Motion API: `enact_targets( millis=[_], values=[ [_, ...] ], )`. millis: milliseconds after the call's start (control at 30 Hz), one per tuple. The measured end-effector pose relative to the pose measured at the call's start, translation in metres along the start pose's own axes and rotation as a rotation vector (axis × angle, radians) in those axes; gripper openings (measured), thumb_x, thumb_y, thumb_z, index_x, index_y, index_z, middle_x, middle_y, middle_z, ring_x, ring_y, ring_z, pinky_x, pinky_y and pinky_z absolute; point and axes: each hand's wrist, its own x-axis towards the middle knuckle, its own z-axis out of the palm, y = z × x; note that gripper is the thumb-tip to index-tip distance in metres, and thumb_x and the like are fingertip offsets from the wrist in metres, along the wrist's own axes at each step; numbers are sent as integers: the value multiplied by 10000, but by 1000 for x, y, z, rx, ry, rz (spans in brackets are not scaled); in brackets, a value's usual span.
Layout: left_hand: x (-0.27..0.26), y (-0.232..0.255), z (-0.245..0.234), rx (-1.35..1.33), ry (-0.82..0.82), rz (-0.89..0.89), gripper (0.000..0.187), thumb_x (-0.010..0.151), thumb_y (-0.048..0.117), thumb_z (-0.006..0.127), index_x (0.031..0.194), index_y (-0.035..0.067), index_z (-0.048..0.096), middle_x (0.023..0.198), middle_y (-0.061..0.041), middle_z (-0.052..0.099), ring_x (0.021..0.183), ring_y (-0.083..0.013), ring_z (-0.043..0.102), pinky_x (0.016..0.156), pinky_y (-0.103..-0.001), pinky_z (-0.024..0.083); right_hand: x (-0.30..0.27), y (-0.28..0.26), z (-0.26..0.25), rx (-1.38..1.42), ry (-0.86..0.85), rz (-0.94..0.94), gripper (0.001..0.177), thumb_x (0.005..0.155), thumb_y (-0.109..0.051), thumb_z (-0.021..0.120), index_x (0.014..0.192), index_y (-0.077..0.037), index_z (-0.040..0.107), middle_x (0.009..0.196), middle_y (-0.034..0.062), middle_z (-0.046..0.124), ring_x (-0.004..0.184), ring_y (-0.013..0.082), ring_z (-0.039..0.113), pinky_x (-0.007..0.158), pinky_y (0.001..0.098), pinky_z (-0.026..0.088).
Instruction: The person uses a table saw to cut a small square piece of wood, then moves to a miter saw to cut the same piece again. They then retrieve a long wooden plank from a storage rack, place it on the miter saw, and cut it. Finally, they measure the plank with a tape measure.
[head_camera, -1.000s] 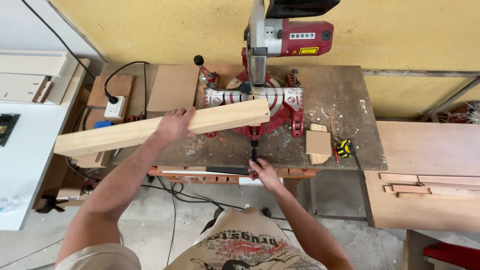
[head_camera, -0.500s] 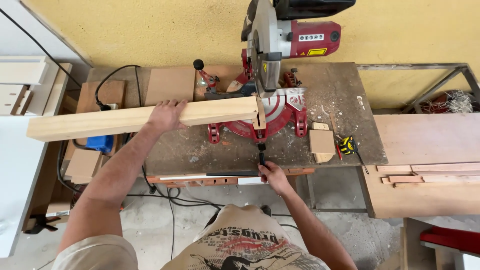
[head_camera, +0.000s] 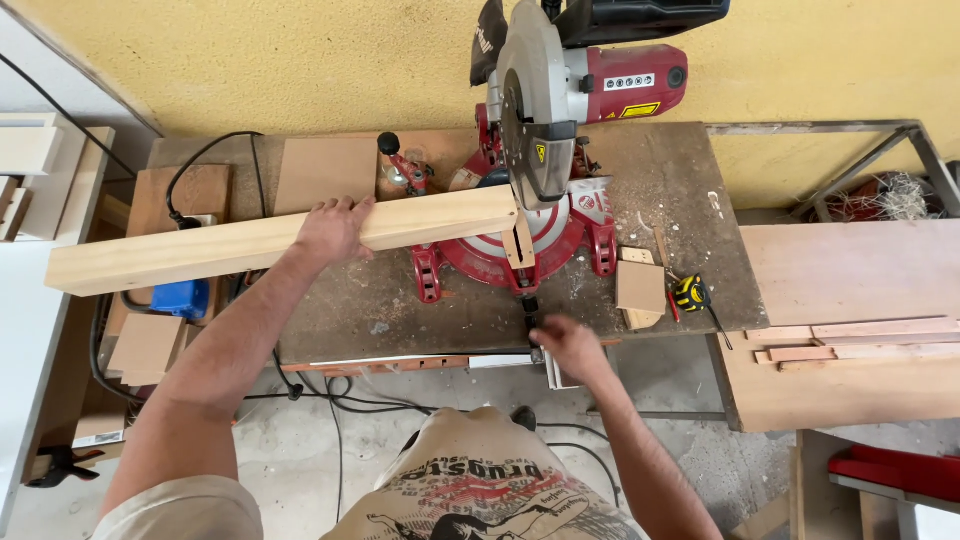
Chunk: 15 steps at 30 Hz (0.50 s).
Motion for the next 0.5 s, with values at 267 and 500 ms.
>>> enact_targets(
  millis=[267,500],
  values=[
    [8,-2,-2,-19,-50,3,1126,723,610,825,1638,261,269,1297,-133,614,1252,-351,626,1055,-450,484,136,-71,-20,-486,704,-765,413,890,-174,781,1289,-110,696,1260,81,689,1091,271,674,958,387,538],
    [1,7,-9,-5,-62,-12,1084,731,591,828,1619,264,297,1312,-133,616,1263,-350,621,1063,-458,480,204,-33,-5,-667,750,-778,278,943,-268,711,1208,-187,738,1169,-29,773,775,236,767,702,404,616]
  ],
)
